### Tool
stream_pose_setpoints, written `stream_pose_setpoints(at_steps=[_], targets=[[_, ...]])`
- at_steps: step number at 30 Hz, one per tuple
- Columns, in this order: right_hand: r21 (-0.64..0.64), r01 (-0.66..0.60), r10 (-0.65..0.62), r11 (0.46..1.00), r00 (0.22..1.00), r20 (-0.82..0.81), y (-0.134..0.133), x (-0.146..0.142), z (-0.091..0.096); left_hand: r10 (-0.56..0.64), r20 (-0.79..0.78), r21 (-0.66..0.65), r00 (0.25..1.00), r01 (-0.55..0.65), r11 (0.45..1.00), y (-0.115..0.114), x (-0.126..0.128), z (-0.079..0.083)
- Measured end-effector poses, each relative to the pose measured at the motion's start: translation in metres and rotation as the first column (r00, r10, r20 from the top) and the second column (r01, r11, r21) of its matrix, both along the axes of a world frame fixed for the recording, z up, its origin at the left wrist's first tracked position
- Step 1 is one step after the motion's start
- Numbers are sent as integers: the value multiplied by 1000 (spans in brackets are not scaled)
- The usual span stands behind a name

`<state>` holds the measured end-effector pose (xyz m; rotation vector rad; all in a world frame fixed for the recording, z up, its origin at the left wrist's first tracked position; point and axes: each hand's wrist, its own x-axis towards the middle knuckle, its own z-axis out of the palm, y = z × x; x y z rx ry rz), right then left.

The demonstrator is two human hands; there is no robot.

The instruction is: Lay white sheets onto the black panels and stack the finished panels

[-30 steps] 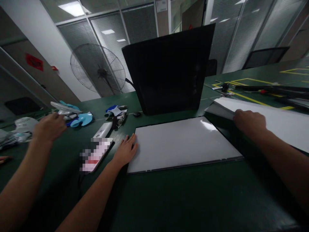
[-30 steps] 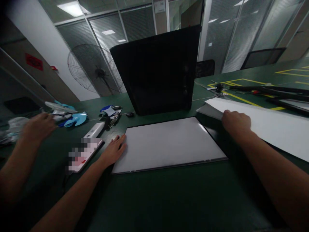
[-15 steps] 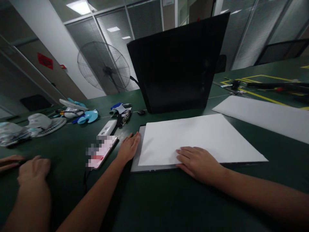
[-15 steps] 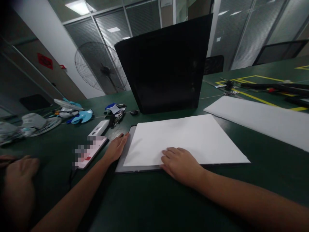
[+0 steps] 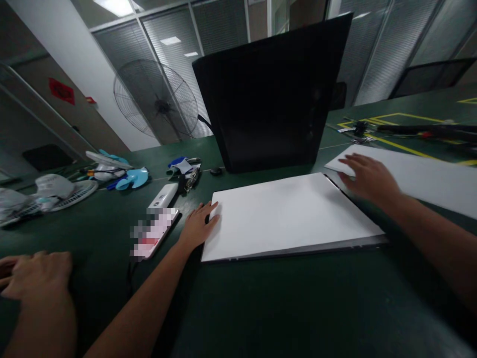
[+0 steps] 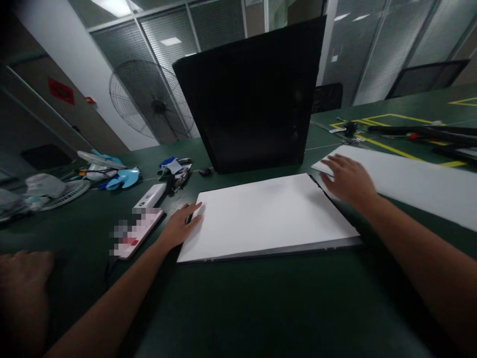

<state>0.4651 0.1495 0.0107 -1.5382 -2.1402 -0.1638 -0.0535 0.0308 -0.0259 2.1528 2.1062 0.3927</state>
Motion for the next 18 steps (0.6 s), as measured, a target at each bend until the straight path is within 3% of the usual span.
stream_pose_setpoints(at_steps=[3,5,7,13,18], targets=[[-144,247,-252,958,968,-15,22,63,-13,-11,0,4,1000,11,1000,1,-3,-4],[-284,325,-334,902,942,15,24,81,-19,-13,3,7,1000,13,1000,2,-4,-5],[-356,349,-355,867,933,50,21,80,-21,-12,3,7,1000,12,1000,1,-4,-5],[-228,412,-398,882,911,109,0,31,1,-21,-6,-7,1000,21,1000,0,-2,-3],[-145,297,-267,944,944,193,-46,-51,29,-15,-8,-3,1000,15,1000,-1,-1,-2]])
